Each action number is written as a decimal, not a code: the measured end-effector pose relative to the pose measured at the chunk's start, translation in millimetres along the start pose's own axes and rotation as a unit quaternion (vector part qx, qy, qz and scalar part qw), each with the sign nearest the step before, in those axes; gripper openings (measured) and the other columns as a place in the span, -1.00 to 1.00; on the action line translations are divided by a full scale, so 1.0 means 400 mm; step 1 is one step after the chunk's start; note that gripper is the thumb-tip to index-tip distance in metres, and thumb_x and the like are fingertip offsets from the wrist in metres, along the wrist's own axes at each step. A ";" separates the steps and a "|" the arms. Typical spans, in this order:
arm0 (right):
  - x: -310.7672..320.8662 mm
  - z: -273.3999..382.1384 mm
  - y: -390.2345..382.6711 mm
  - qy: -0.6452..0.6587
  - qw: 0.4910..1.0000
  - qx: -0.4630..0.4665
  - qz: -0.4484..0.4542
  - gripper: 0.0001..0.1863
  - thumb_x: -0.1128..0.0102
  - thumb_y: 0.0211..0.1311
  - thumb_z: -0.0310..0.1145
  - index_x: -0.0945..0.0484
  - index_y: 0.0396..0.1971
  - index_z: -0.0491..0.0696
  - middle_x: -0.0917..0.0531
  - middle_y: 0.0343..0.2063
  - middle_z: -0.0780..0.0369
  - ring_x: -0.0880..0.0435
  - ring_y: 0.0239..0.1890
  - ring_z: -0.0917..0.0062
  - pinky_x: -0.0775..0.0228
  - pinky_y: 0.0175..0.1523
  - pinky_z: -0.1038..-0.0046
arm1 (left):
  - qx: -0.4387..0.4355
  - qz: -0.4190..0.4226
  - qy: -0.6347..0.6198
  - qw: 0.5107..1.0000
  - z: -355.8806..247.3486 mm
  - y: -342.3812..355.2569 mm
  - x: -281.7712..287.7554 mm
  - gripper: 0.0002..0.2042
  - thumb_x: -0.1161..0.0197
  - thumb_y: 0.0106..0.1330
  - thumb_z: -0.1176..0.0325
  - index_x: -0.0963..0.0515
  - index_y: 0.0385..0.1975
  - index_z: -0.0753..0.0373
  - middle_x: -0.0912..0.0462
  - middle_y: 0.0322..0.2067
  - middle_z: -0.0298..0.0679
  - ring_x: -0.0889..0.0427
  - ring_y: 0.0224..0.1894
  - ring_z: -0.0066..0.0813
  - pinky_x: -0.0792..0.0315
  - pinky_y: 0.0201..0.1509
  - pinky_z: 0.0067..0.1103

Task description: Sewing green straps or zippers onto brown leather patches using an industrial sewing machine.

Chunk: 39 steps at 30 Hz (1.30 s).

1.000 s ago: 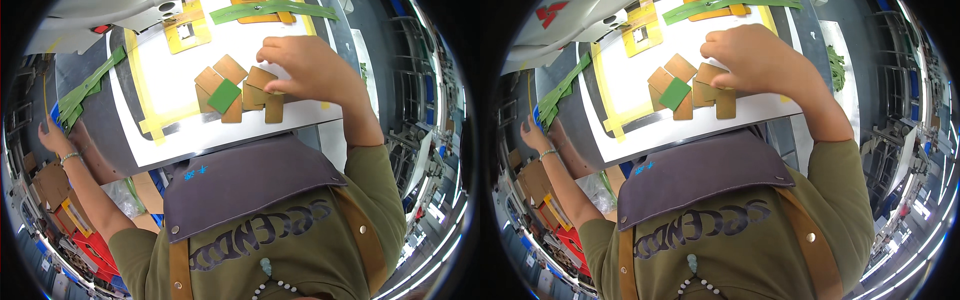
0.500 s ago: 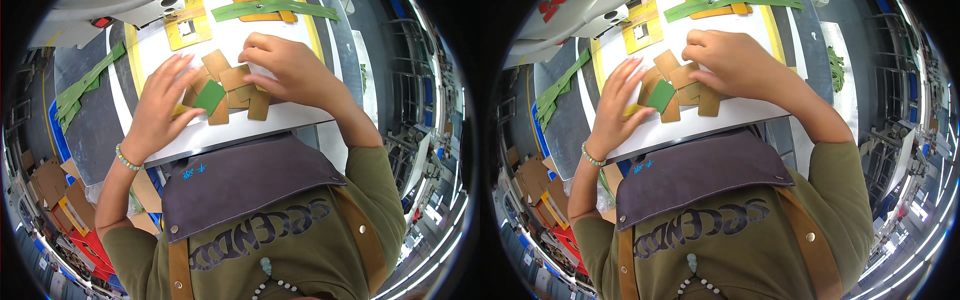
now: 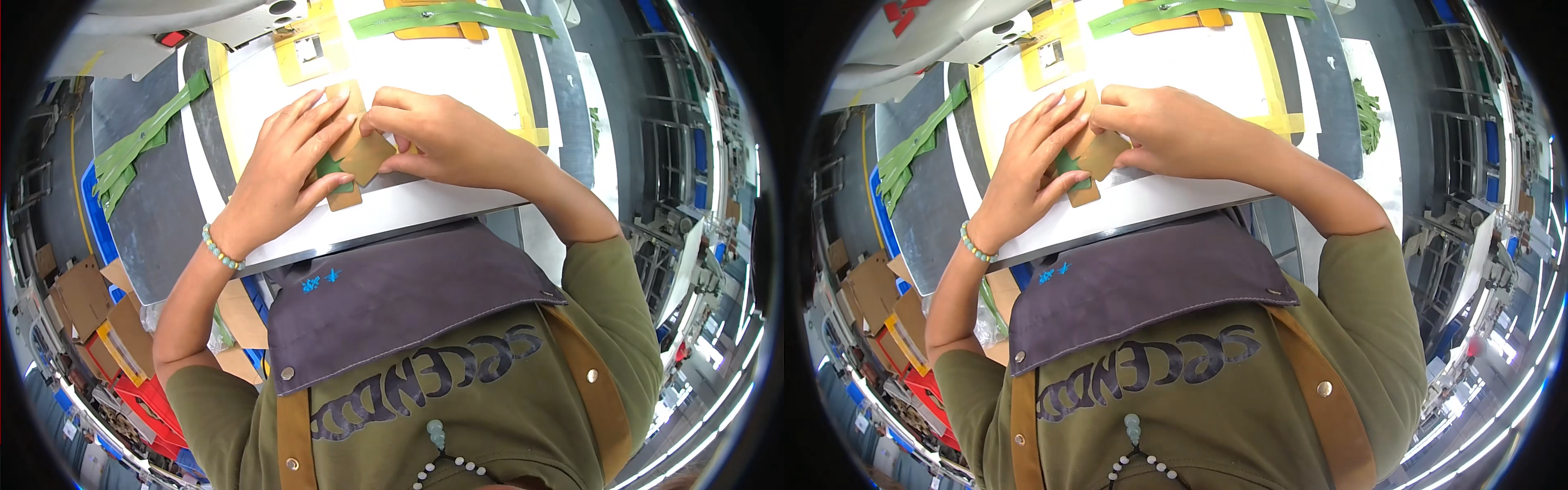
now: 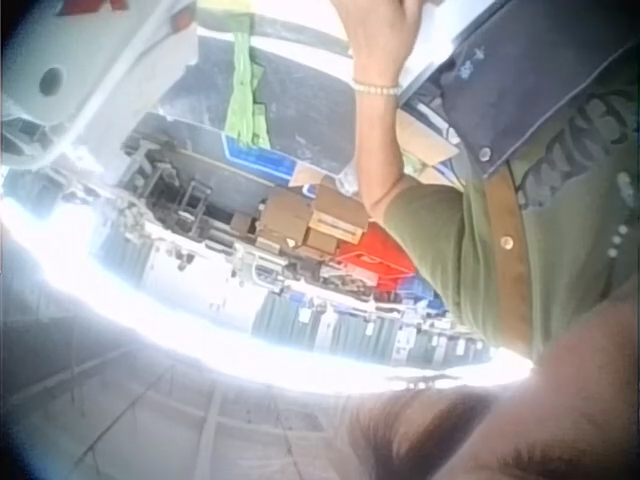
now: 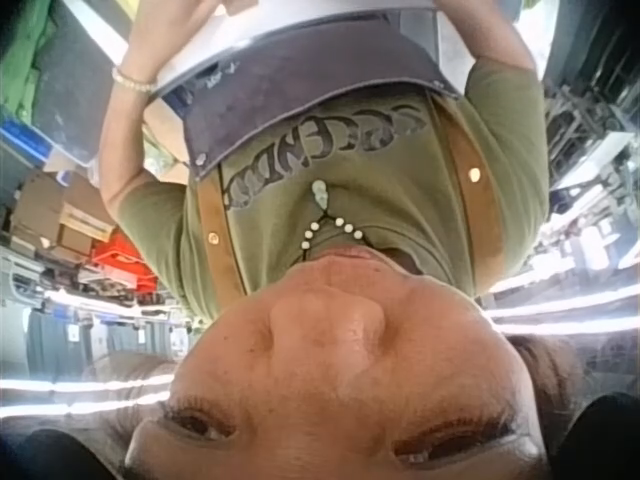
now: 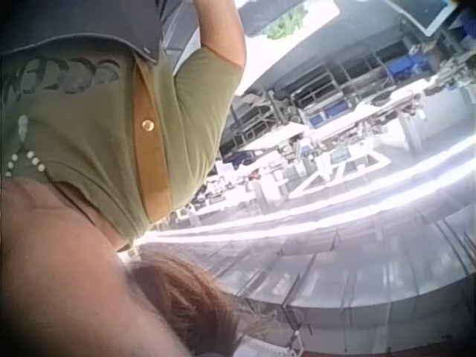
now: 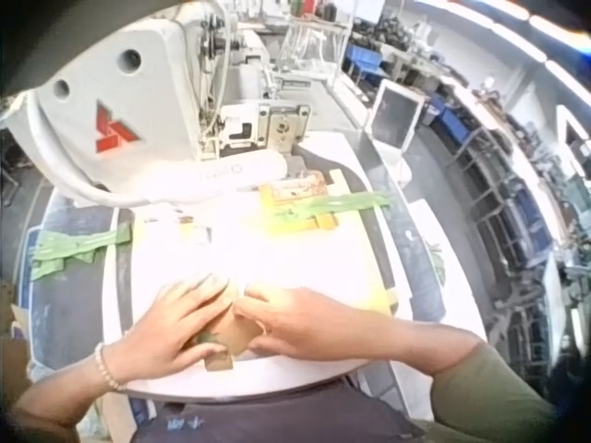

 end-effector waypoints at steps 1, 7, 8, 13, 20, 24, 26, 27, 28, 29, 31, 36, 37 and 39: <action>-0.002 -0.003 0.002 -0.001 1.000 0.003 -0.001 -0.61 -0.51 0.17 -0.44 -0.57 -0.02 -0.10 -0.57 -0.17 0.21 -0.67 -0.34 0.38 -0.56 -0.21 0.31 | 0.001 -0.001 0.003 1.000 0.000 -0.004 0.004 -0.30 -0.50 0.22 0.25 -0.45 0.40 0.24 -0.39 0.49 -0.11 -0.27 0.55 0.05 -0.16 0.57 -0.14; 0.034 0.008 0.011 0.051 0.995 -0.074 0.042 -0.73 -0.50 0.12 -0.45 -0.60 -0.22 -0.10 -0.63 -0.40 0.18 -0.67 -0.32 0.24 -0.50 -0.19 0.25 | -0.014 -0.061 -0.017 0.998 -0.020 -0.018 0.041 -0.39 -0.55 0.16 0.33 -0.57 0.27 0.23 -0.57 0.34 -0.12 -0.45 0.42 0.06 -0.38 0.44 -0.20; 0.044 0.010 0.010 0.072 0.993 -0.087 0.021 -0.78 -0.48 0.18 -0.40 -0.61 -0.26 -0.12 -0.65 -0.42 0.17 -0.67 -0.34 0.29 -0.48 -0.20 0.29 | -0.061 -0.113 0.001 0.992 -0.030 -0.007 0.052 -0.41 -0.59 0.10 0.29 -0.61 0.18 0.25 -0.64 0.23 -0.18 -0.62 0.21 -0.10 -0.54 0.23 -0.29; 0.074 0.011 0.038 0.215 0.959 -0.182 0.020 -0.76 -0.34 0.41 -0.24 -0.67 -0.31 -0.14 -0.69 -0.45 0.21 -0.64 -0.37 0.53 -0.44 -0.22 0.42 | -0.164 -0.187 0.097 0.964 -0.077 0.007 0.084 -0.50 -0.58 0.08 0.33 -0.68 0.07 0.22 -0.74 0.03 -0.24 -0.70 -0.11 -0.36 -0.58 -0.18 -0.50; 0.041 0.012 0.060 0.463 0.840 -0.238 0.156 -0.73 -0.21 0.55 -0.19 -0.66 -0.26 -0.10 -0.60 -0.44 0.39 -0.51 -0.38 0.73 -0.38 -0.19 0.59 | -0.267 -0.209 0.266 0.902 -0.072 0.006 0.098 -0.74 -0.44 0.16 0.39 -0.76 -0.13 0.25 -0.76 -0.14 -0.29 -0.63 -0.25 -0.49 -0.50 -0.32 -0.61; 0.051 0.010 0.084 0.410 0.854 -0.240 0.212 -0.74 -0.20 0.56 -0.19 -0.69 -0.22 -0.08 -0.61 -0.45 0.34 -0.54 -0.39 0.66 -0.41 -0.19 0.55 | -0.268 -0.205 0.266 0.903 -0.061 -0.009 0.113 -0.74 -0.44 0.16 0.43 -0.76 -0.14 0.29 -0.76 -0.19 -0.26 -0.66 -0.26 -0.47 -0.51 -0.31 -0.60; 0.079 0.005 0.110 0.092 0.987 -0.119 0.056 -0.76 -0.24 0.51 -0.18 -0.73 -0.15 -0.03 -0.64 -0.37 0.27 -0.61 -0.36 0.50 -0.48 -0.16 0.44 | -0.233 -0.201 0.231 0.923 -0.054 -0.020 0.120 -0.72 -0.46 0.06 0.54 -0.78 -0.17 0.32 -0.80 -0.20 -0.19 -0.68 -0.31 -0.40 -0.49 -0.39 -0.57; 0.082 -0.011 0.120 0.091 0.987 -0.118 0.055 -0.76 -0.24 0.51 -0.18 -0.73 -0.15 -0.03 -0.64 -0.37 0.27 -0.61 -0.36 0.50 -0.48 -0.16 0.44 | -0.234 -0.202 0.232 0.922 -0.048 -0.021 0.126 -0.72 -0.46 0.06 0.54 -0.78 -0.17 0.32 -0.80 -0.20 -0.19 -0.68 -0.31 -0.40 -0.49 -0.39 -0.57; 0.092 -0.033 0.136 -0.047 0.998 -0.023 -0.041 -0.77 -0.27 0.48 -0.17 -0.74 -0.10 0.01 -0.63 -0.33 0.26 -0.63 -0.31 0.43 -0.51 -0.12 0.38 | -0.222 -0.198 0.244 0.923 -0.038 -0.021 0.134 -0.70 -0.46 0.05 0.55 -0.78 -0.15 0.32 -0.79 -0.19 -0.18 -0.68 -0.32 -0.39 -0.49 -0.39 -0.57; 0.098 -0.050 0.147 -0.184 0.971 0.073 -0.136 -0.76 -0.30 0.44 -0.17 -0.75 -0.05 0.04 -0.62 -0.29 0.25 -0.66 -0.26 0.35 -0.54 -0.08 0.32 | -0.210 -0.195 0.256 0.923 -0.026 -0.020 0.142 -0.68 -0.47 0.04 0.56 -0.77 -0.13 0.32 -0.78 -0.17 -0.17 -0.68 -0.33 -0.38 -0.50 -0.39 -0.56; 0.083 -0.077 0.169 -0.157 0.977 0.073 -0.127 -0.71 -0.33 0.39 -0.18 -0.75 0.01 0.04 -0.59 -0.20 0.24 -0.67 -0.15 0.30 -0.55 -0.03 0.26 | -0.200 -0.194 0.259 0.925 0.009 -0.022 0.146 -0.66 -0.47 0.03 0.56 -0.75 -0.11 0.34 -0.76 -0.17 -0.16 -0.68 -0.33 -0.35 -0.52 -0.39 -0.53; 0.064 -0.106 0.189 -0.195 0.968 0.089 -0.129 -0.73 -0.37 0.32 -0.22 -0.77 -0.06 0.01 -0.56 -0.22 0.23 -0.64 -0.09 0.34 -0.57 -0.03 0.27 | -0.178 -0.199 0.262 0.928 0.076 0.012 0.143 -0.66 -0.43 0.05 0.54 -0.73 -0.10 0.37 -0.72 -0.13 -0.13 -0.70 -0.29 -0.26 -0.60 -0.30 -0.45; 0.066 -0.109 0.189 -0.197 0.967 0.095 -0.133 -0.72 -0.39 0.30 -0.22 -0.77 -0.06 0.00 -0.55 -0.23 0.23 -0.64 -0.09 0.34 -0.57 -0.04 0.27 | -0.182 -0.190 0.251 0.932 0.088 0.023 0.138 -0.64 -0.42 0.06 0.53 -0.72 -0.07 0.37 -0.72 -0.11 -0.12 -0.71 -0.26 -0.25 -0.61 -0.26 -0.44; 0.068 -0.121 0.195 -0.186 0.967 0.106 -0.139 -0.73 -0.39 0.31 -0.22 -0.77 -0.07 0.00 -0.55 -0.23 0.23 -0.64 -0.10 0.34 -0.56 -0.05 0.28 | -0.187 -0.172 0.259 0.932 0.114 0.054 0.128 -0.64 -0.40 0.07 0.52 -0.71 -0.06 0.37 -0.72 -0.09 -0.13 -0.72 -0.22 -0.24 -0.62 -0.23 -0.44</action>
Point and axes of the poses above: each hand's wrist, its own y-axis towards the middle knuckle, its own x-axis out of the back of the hand, z = x × y, the point moved 2 cm from there along y, towards the middle knuckle
